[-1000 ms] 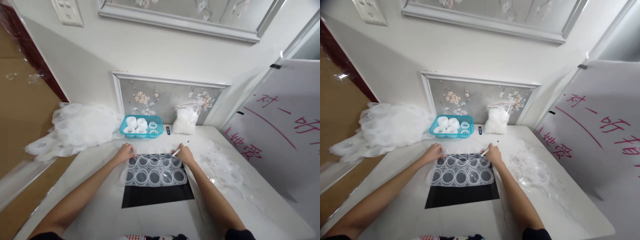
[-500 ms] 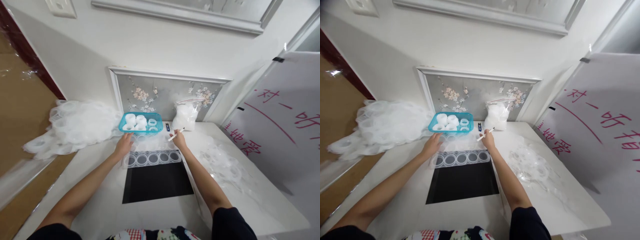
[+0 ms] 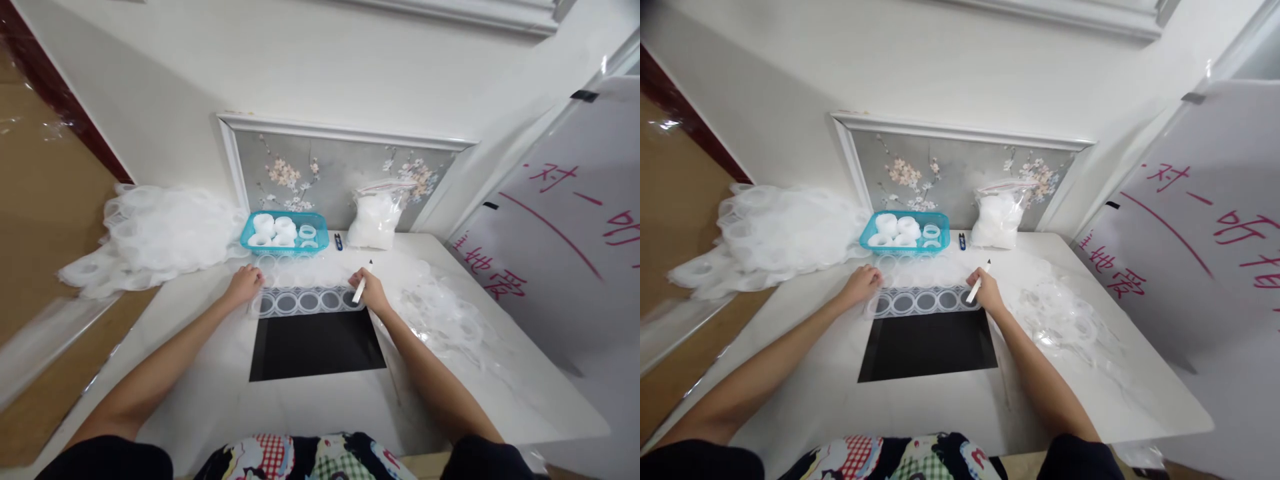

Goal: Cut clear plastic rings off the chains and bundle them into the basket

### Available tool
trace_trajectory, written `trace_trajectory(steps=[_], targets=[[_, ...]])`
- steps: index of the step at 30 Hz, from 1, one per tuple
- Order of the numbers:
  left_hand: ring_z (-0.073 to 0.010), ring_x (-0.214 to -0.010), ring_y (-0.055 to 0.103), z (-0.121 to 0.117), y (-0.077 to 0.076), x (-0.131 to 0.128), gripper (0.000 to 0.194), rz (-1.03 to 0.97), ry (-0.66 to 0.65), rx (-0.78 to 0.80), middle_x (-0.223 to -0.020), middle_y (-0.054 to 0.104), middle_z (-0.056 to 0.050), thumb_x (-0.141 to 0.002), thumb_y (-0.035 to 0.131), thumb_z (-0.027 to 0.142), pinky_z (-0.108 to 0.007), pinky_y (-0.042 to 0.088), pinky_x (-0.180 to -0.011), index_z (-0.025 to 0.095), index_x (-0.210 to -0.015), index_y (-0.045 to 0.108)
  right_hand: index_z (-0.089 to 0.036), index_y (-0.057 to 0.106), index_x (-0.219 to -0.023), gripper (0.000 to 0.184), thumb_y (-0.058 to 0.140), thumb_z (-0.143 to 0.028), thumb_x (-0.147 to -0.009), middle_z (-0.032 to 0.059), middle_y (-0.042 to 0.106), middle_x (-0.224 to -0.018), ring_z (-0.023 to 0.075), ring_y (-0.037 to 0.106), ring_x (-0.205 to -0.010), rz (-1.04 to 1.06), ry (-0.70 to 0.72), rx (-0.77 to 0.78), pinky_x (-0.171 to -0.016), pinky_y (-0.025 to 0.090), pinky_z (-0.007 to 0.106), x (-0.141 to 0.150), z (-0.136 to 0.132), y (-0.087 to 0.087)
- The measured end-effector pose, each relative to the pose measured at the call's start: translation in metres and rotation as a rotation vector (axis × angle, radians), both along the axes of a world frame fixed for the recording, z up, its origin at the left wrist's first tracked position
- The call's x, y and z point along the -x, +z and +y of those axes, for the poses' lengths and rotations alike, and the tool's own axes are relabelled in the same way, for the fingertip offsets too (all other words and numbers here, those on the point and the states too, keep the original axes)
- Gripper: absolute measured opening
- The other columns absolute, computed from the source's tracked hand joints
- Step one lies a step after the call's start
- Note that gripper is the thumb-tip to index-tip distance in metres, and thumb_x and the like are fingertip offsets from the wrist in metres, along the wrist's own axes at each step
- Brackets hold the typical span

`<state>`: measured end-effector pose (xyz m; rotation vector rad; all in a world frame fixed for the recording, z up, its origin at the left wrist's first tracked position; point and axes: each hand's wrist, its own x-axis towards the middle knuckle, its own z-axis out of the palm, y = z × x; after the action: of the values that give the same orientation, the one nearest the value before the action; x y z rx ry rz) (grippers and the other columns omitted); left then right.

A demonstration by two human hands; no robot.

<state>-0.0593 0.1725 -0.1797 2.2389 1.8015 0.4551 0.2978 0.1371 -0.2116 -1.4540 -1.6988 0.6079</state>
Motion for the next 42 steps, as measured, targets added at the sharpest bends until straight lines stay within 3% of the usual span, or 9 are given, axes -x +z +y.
trace_trajectory(steps=[4, 7, 11, 13, 17, 20, 26, 34, 42], targets=[[-0.0225, -0.104, 0.059, -0.034, 0.038, 0.004, 0.021, -0.157, -0.152, 0.066, -0.104, 0.065, -0.006, -0.088, 0.044, 0.033, -0.036, 0.044, -0.096, 0.02, -0.083, 0.058, -0.025, 0.03, -0.071, 0.032, 0.056, -0.042, -0.081, 0.0029, 0.063, -0.078, 0.0174, 0.057, -0.07, 0.118, 0.152, 0.019, -0.069, 0.046, 0.031, -0.02, -0.028, 0.022], [-0.0206, -0.089, 0.063, -0.08, 0.062, 0.016, 0.028, -0.369, -0.382, 0.402, -0.09, 0.068, -0.003, -0.088, 0.05, 0.045, -0.032, 0.05, -0.084, 0.021, -0.083, 0.061, -0.024, 0.034, -0.071, 0.03, 0.061, -0.035, -0.08, 0.0023, 0.064, -0.076, 0.0176, 0.058, -0.07, 0.096, 0.465, 0.244, -0.067, 0.047, 0.031, -0.044, -0.06, 0.036], [-0.0205, -0.074, 0.067, -0.116, 0.059, 0.03, 0.024, -0.373, -0.491, 0.7, -0.08, 0.072, -0.001, -0.072, 0.071, 0.044, -0.029, 0.054, -0.069, 0.024, -0.085, 0.07, -0.024, 0.038, -0.068, 0.034, 0.068, -0.037, -0.076, 0.0028, 0.068, -0.075, 0.0196, 0.062, -0.07, 0.036, 0.702, 0.569, -0.063, 0.048, 0.031, -0.065, -0.08, 0.039], [-0.0216, -0.073, 0.067, -0.107, 0.045, 0.032, 0.034, -0.387, -0.354, 0.634, -0.082, 0.073, -0.003, -0.072, 0.069, 0.046, -0.03, 0.054, -0.067, 0.024, -0.097, 0.071, -0.024, 0.037, -0.066, 0.036, 0.067, -0.041, -0.076, 0.0026, 0.068, -0.075, 0.0195, 0.063, -0.07, 0.006, 0.549, 0.505, -0.063, 0.049, 0.031, -0.062, -0.069, 0.034], [-0.0276, -0.102, 0.06, -0.05, 0.011, 0.026, 0.044, -0.377, 0.06, 0.296, -0.109, 0.066, -0.01, -0.082, 0.059, 0.048, -0.038, 0.049, -0.089, 0.014, -0.108, 0.065, -0.022, 0.046, -0.068, 0.028, 0.067, -0.039, -0.074, 0.0045, 0.07, -0.082, 0.0208, 0.066, -0.078, -0.243, -0.025, 0.315, -0.069, 0.047, 0.029, -0.033, -0.022, 0.015], [-0.0258, -0.106, 0.059, -0.011, -0.008, 0.015, 0.033, -0.357, 0.226, 0.18, -0.109, 0.064, -0.01, -0.082, 0.068, 0.04, -0.043, 0.046, -0.093, 0.012, -0.098, 0.064, -0.02, 0.053, -0.077, 0.017, 0.066, -0.03, -0.075, 0.0096, 0.07, -0.084, 0.0248, 0.066, -0.084, -0.309, -0.152, 0.288, -0.071, 0.045, 0.03, -0.006, 0.009, 0.002], [-0.015, -0.077, 0.063, 0.004, -0.022, -0.003, 0.022, -0.532, 0.249, 0.123, -0.086, 0.065, -0.003, -0.091, 0.061, 0.034, -0.034, 0.053, -0.074, 0.012, -0.09, 0.061, -0.019, 0.057, -0.083, 0.018, 0.054, -0.005, -0.07, 0.011, 0.071, -0.079, 0.0252, 0.066, -0.08, -0.315, -0.235, 0.188, -0.068, 0.041, 0.029, 0.014, 0.019, -0.007], [-0.0083, -0.047, 0.057, 0.007, -0.002, -0.01, 0.024, -0.85, 0.15, 0.061, -0.088, 0.07, -0.003, -0.089, 0.05, 0.043, -0.022, 0.048, -0.046, 0.02, -0.088, 0.04, -0.023, 0.047, -0.077, 0.008, 0.05, -0.03, -0.081, 0.0069, 0.069, -0.077, 0.0243, 0.063, -0.075, -0.125, -0.317, -0.027, -0.067, 0.042, 0.032, -0.004, 0.023, 0.015], [-0.0163, -0.065, 0.064, 0.037, -0.007, -0.024, 0.015, -0.648, 0.16, -0.03, -0.087, 0.066, -0.004, -0.081, 0.056, 0.031, -0.029, 0.053, -0.059, 0.019, -0.089, 0.05, -0.023, 0.044, -0.07, 0.027, 0.062, -0.043, -0.073, 0.0132, 0.069, -0.082, 0.0292, 0.062, -0.087, -0.008, -0.441, -0.017, -0.073, 0.044, 0.037, -0.008, 0.039, 0.023]])
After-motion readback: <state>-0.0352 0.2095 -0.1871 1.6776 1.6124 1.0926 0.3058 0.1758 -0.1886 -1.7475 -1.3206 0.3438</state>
